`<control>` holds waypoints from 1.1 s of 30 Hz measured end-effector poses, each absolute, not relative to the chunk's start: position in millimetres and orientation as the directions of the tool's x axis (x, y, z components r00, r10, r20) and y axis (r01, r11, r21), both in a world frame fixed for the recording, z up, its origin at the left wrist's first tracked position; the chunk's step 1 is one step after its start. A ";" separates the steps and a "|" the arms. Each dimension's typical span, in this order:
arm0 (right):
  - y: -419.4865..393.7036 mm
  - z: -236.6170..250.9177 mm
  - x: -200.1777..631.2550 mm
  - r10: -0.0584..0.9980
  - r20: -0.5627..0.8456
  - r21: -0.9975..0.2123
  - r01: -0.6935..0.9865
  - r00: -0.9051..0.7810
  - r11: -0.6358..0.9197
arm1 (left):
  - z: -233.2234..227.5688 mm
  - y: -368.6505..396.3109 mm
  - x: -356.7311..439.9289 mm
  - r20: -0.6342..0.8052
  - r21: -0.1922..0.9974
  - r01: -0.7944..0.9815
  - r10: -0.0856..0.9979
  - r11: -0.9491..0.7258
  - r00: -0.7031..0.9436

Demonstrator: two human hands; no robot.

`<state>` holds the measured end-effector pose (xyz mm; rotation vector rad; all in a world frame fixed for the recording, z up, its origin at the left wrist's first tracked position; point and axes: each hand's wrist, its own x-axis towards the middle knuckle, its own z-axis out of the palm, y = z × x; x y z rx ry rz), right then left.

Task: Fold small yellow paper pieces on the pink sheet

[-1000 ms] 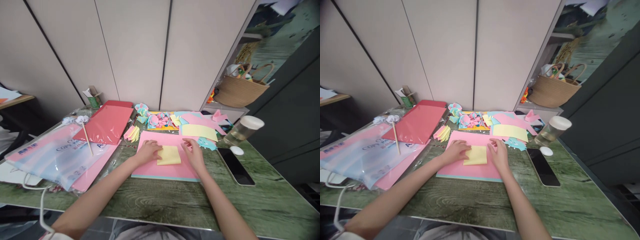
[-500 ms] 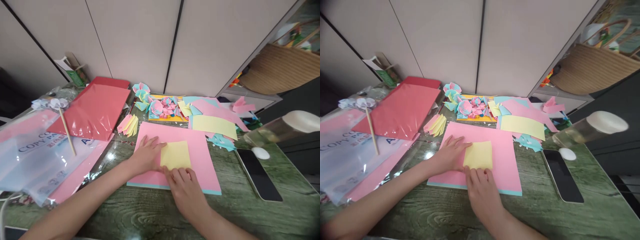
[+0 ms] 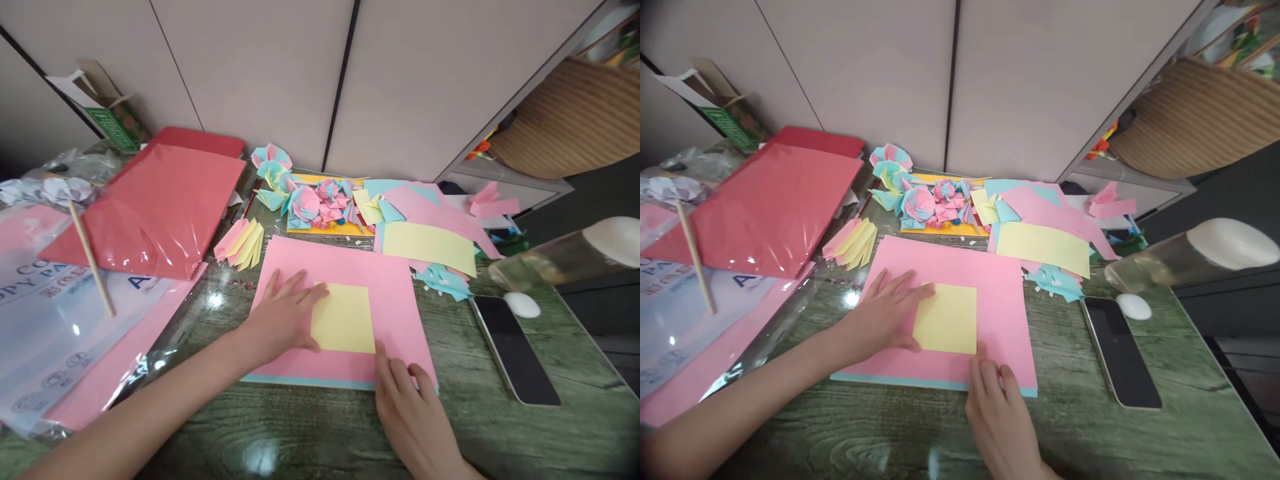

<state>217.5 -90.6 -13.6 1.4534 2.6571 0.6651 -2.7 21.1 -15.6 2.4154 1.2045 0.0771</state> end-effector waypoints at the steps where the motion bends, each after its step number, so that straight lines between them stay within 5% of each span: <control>1: -90.3 -14.4 216.6 0.813 0.174 0.373 0.802 -0.555 0.467 | -14.2 21.0 -2.9 -0.163 0.408 0.748 0.764 -0.524 0.624; 9: -80.1 18.0 208.2 0.923 0.182 0.299 0.913 -0.339 0.276 | -1.8 19.0 -3.1 -0.193 0.398 0.753 0.754 -0.525 0.628; 14: -83.2 6.1 171.3 0.848 0.139 0.235 0.849 -0.511 0.473 | 5.5 17.2 -1.8 -0.213 0.386 0.761 0.753 -0.521 0.623; 19: -87.5 -8.6 168.1 0.857 0.140 0.228 0.858 -0.496 0.460 | 7.4 16.1 -1.1 -0.214 0.387 0.762 0.753 -0.519 0.622; 33: -77.7 3.2 214.4 0.958 0.070 -0.027 0.959 -0.278 0.281 | 6.9 3.8 -2.9 -0.014 0.368 0.621 0.663 -0.692 0.748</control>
